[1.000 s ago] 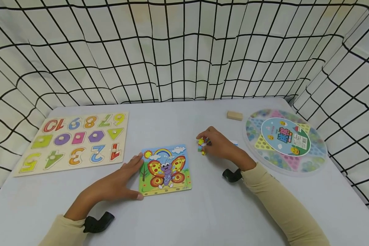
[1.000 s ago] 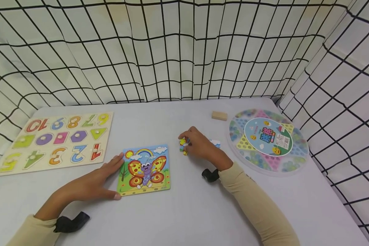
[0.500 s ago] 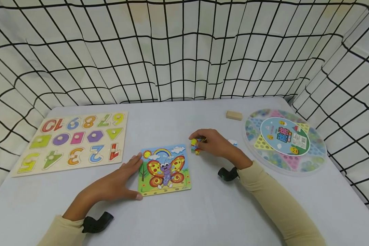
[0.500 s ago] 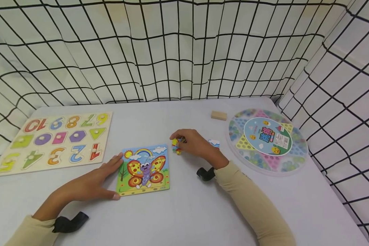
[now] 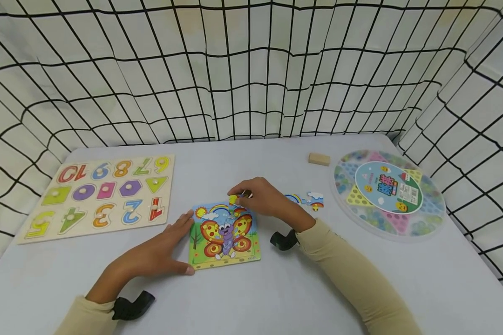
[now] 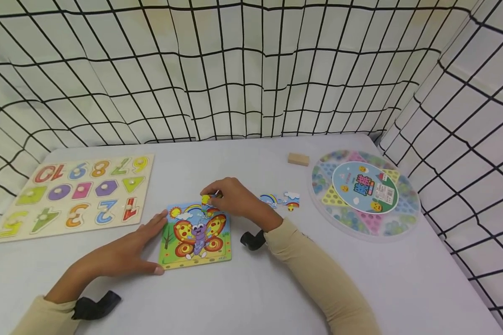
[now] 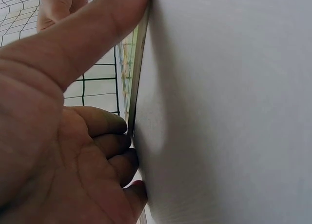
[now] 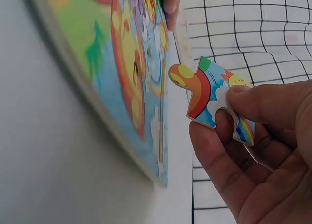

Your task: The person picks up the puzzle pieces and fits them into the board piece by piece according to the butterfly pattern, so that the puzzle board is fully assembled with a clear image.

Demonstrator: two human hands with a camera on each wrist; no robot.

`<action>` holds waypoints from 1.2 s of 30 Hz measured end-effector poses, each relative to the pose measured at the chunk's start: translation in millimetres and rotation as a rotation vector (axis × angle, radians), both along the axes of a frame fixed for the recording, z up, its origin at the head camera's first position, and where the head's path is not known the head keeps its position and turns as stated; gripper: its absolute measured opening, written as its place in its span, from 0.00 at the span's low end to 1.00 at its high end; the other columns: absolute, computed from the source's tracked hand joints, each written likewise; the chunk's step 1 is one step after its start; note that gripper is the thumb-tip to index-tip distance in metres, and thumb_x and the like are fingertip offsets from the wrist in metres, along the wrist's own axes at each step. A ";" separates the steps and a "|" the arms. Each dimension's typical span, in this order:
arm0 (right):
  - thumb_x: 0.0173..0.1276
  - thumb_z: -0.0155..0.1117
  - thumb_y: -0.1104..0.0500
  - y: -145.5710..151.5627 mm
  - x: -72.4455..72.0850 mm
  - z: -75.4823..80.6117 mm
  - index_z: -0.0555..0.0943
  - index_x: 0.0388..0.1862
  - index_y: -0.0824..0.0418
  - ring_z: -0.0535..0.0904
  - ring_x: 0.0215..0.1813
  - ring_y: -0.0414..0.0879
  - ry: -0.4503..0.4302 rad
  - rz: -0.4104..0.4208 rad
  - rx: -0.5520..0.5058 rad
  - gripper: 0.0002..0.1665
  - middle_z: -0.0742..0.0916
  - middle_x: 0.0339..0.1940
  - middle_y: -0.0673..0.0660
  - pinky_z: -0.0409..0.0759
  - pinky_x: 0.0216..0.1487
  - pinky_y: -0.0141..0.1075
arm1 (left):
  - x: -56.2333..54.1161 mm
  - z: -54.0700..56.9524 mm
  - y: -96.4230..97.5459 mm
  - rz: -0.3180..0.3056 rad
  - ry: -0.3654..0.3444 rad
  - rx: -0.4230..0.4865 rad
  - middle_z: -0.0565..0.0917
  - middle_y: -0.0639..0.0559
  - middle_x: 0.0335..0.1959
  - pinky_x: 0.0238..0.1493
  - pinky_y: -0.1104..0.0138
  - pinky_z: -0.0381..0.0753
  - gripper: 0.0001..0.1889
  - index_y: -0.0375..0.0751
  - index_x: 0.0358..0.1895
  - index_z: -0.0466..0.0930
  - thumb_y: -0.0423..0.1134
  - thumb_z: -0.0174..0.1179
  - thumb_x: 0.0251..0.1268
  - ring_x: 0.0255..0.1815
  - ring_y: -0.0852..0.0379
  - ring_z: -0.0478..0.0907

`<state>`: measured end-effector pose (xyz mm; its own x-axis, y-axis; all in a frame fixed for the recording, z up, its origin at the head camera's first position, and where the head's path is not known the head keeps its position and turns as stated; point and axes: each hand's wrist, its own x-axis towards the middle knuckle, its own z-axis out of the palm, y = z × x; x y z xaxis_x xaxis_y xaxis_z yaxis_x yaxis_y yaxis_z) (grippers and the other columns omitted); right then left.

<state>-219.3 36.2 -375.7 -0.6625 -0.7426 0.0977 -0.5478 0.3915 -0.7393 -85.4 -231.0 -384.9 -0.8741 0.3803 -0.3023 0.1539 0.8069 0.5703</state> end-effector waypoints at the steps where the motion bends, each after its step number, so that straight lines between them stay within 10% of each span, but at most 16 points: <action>1: 0.68 0.63 0.66 -4.8 0.8 -0.5 0.85 0.52 0.62 0.80 0.45 0.41 -0.016 0.017 -0.009 0.14 0.87 0.47 0.52 0.78 0.45 0.29 | -0.2 -0.2 -0.4 -0.001 0.001 0.004 0.39 0.45 0.80 0.73 0.44 0.42 0.63 0.33 0.77 0.44 0.59 0.74 0.45 0.78 0.41 0.36; 14: 0.70 0.60 0.67 -50.2 12.3 -4.4 0.83 0.53 0.64 0.82 0.44 0.37 -0.177 0.147 -0.089 0.15 0.87 0.48 0.55 0.80 0.44 0.28 | 0.1 -0.7 -1.4 -0.020 -0.005 0.039 0.39 0.45 0.80 0.72 0.42 0.41 0.61 0.33 0.77 0.45 0.60 0.73 0.47 0.78 0.40 0.35; 36: 0.69 0.63 0.66 -67.0 9.0 -10.5 0.85 0.50 0.62 0.82 0.41 0.38 -0.260 0.014 -0.089 0.12 0.87 0.43 0.50 0.80 0.42 0.28 | -2.0 2.5 -0.6 -0.003 -0.022 0.014 0.38 0.44 0.80 0.71 0.41 0.43 0.62 0.30 0.76 0.46 0.59 0.74 0.46 0.77 0.38 0.36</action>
